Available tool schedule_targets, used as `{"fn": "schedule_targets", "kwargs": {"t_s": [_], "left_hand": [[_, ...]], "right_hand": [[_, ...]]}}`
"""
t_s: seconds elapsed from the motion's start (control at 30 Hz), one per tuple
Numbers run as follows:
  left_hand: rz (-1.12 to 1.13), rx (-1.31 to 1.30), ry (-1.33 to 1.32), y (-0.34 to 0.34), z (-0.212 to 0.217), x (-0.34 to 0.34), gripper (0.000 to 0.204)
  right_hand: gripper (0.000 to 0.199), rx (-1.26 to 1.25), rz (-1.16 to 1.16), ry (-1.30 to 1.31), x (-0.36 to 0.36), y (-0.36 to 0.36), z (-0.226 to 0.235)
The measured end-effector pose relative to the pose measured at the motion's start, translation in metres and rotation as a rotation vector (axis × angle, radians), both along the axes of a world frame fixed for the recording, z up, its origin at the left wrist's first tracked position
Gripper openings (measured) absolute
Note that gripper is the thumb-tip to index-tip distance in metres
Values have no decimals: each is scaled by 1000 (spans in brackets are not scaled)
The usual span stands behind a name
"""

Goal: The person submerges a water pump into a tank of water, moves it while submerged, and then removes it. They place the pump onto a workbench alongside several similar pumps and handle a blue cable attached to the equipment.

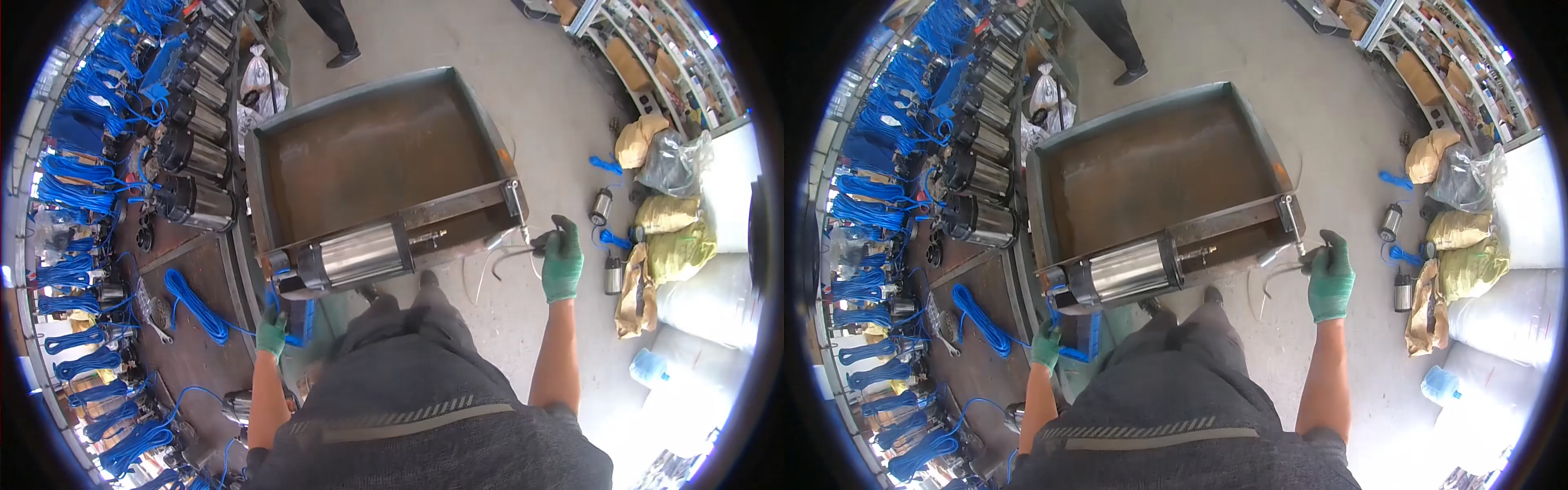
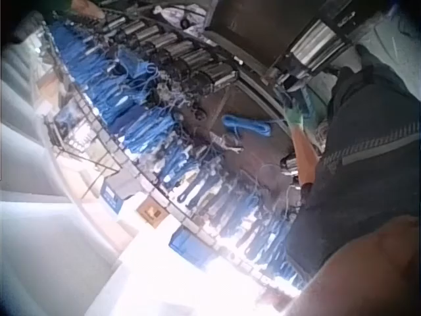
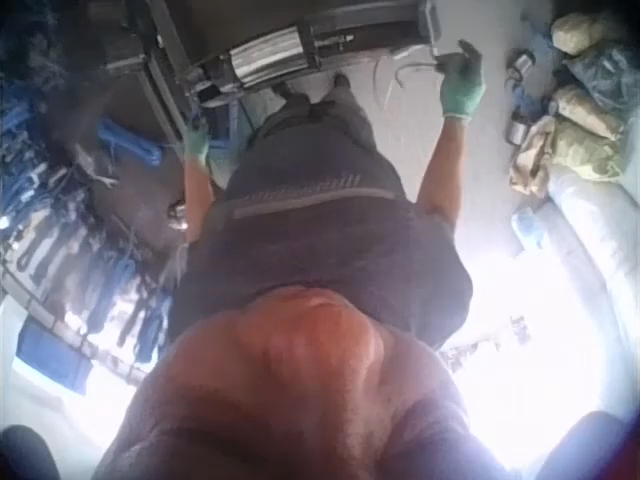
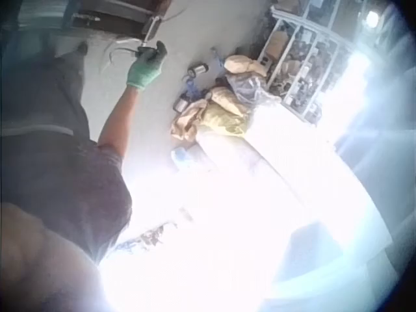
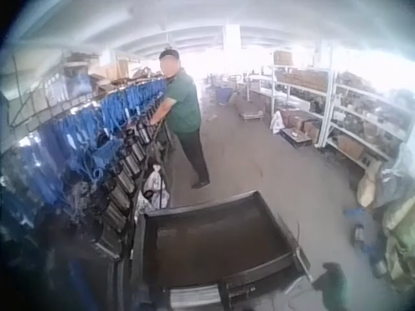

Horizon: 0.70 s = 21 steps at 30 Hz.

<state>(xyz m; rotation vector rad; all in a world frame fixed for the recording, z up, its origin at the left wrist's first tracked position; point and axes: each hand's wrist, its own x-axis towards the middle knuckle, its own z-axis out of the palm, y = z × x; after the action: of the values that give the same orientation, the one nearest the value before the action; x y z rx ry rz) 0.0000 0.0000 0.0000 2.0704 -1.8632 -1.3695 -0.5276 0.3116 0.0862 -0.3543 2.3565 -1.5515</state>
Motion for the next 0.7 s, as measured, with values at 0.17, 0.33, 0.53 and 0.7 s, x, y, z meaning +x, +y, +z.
{"fn": "schedule_targets", "kwargs": {"t_s": [0.17, 0.33, 0.53, 0.7], "left_hand": [[-263, -259, 10, -26, 40, -28, 38], [-307, -202, 1, -35, 72, -41, 33], [-57, -162, 117, -14, 33, -37, 32], [498, 99, 364, -23, 32, -42, 36]], "right_hand": [[22, -362, -78, -35, -25, -66, -16], [24, -405, -83, -56, -20, -108, -70], [39, 332, 259, 525, -17, -87, -50], [20, 682, 564, 725, -18, -92, 8]]}}
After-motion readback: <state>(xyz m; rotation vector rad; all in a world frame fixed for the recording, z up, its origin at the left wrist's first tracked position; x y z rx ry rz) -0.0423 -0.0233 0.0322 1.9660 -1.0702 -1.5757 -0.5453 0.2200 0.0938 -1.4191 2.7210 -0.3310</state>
